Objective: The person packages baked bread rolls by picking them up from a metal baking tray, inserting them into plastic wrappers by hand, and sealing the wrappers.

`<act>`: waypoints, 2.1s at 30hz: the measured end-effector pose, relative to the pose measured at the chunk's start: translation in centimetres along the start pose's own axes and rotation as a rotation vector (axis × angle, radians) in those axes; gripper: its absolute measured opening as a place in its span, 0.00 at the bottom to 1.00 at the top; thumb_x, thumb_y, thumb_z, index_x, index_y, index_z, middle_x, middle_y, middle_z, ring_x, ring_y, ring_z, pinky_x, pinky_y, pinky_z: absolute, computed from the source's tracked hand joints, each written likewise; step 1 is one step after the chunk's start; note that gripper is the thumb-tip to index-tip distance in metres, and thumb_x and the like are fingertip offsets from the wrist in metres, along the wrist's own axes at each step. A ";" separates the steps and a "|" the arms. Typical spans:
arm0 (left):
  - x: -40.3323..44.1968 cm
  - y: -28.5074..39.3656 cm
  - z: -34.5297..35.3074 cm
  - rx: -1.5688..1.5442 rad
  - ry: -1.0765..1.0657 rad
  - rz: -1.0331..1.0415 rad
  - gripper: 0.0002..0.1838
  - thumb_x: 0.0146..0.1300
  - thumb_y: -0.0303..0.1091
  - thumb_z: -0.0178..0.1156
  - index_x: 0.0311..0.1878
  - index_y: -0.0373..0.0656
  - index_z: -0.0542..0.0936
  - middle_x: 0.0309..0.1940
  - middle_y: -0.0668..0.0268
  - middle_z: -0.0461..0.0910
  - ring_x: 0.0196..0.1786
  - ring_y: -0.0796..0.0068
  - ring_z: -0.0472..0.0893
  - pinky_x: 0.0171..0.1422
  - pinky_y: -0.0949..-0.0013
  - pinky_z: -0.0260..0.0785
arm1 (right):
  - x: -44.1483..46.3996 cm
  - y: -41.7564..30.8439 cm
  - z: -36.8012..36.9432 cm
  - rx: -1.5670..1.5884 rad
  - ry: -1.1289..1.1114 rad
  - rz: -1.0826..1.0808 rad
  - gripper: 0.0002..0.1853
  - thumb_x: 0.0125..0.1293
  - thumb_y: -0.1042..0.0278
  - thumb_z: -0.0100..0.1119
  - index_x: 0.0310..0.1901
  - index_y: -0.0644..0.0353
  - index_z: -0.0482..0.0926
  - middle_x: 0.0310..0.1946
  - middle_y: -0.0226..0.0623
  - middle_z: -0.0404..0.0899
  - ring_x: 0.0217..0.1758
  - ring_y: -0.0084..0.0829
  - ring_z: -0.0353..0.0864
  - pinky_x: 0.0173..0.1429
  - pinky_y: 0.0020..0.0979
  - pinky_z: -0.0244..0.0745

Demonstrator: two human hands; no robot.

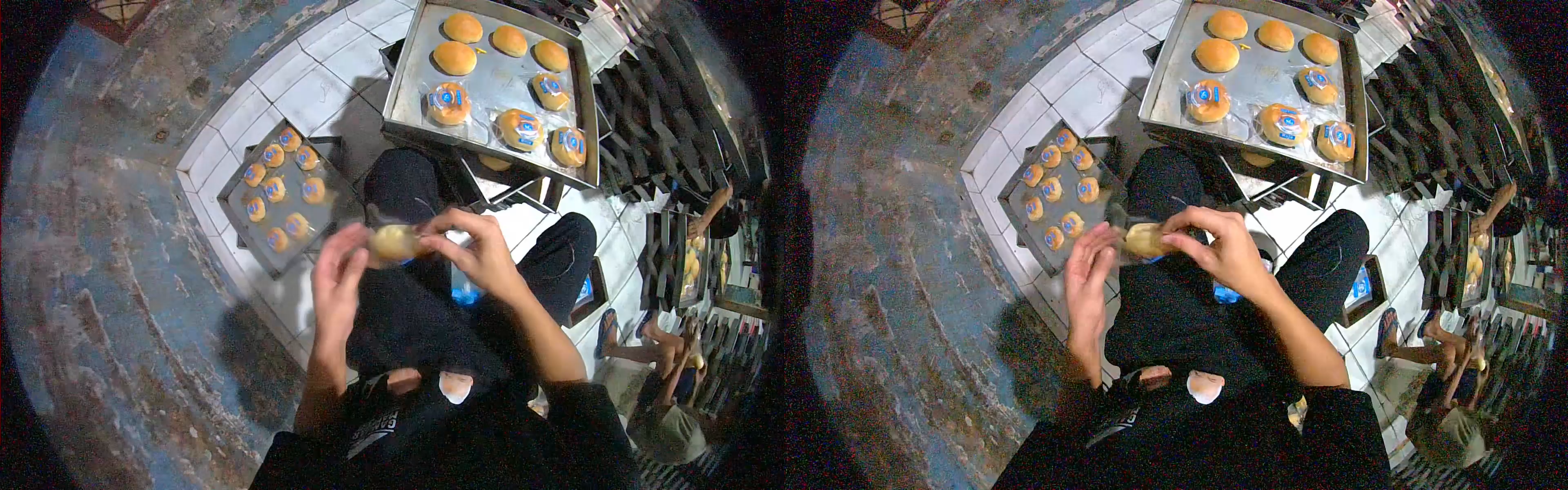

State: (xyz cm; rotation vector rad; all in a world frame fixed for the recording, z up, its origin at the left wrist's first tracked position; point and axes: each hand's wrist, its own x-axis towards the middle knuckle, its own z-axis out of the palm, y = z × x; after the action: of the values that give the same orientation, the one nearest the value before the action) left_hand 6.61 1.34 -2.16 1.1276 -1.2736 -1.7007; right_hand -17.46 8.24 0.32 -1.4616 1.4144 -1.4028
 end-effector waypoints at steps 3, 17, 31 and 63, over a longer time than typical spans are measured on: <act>0.6 -0.5 0.0 0.128 -0.061 0.073 0.19 0.72 0.29 0.71 0.65 0.38 0.83 0.56 0.65 0.88 0.60 0.73 0.84 0.68 0.69 0.73 | -0.4 0.4 0.0 -0.032 -0.009 0.149 0.08 0.70 0.70 0.75 0.44 0.65 0.88 0.41 0.42 0.93 0.45 0.35 0.93 0.55 0.36 0.85; 1.6 -1.5 -2.4 0.210 -0.120 -0.009 0.11 0.75 0.35 0.70 0.39 0.43 0.79 0.33 0.77 0.76 0.38 0.87 0.71 0.44 0.76 0.63 | -2.2 2.1 -2.0 0.193 0.090 0.495 0.09 0.68 0.69 0.79 0.43 0.66 0.91 0.35 0.33 0.92 0.33 0.17 0.83 0.38 0.23 0.77; -2.1 -6.8 -4.6 0.352 -0.261 -0.357 0.13 0.78 0.37 0.67 0.37 0.41 0.80 0.34 0.75 0.79 0.40 0.85 0.74 0.47 0.76 0.66 | -7.7 7.2 0.1 0.377 -0.123 0.838 0.12 0.67 0.65 0.79 0.43 0.65 0.89 0.33 0.32 0.90 0.37 0.19 0.85 0.48 0.25 0.78; -0.9 -6.3 -1.7 0.274 -0.032 -0.230 0.17 0.74 0.27 0.69 0.56 0.48 0.70 0.28 0.81 0.60 0.34 0.89 0.59 0.39 0.76 0.50 | -4.0 6.7 -7.6 -1.128 -0.702 0.356 0.21 0.73 0.44 0.64 0.39 0.56 0.89 0.32 0.48 0.89 0.41 0.48 0.91 0.45 0.53 0.85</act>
State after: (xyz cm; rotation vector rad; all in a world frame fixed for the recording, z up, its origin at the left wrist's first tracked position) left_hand 8.22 3.16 -8.24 1.4605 -1.4776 -1.7505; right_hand -25.81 12.39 -5.43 -1.8958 1.8789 0.2816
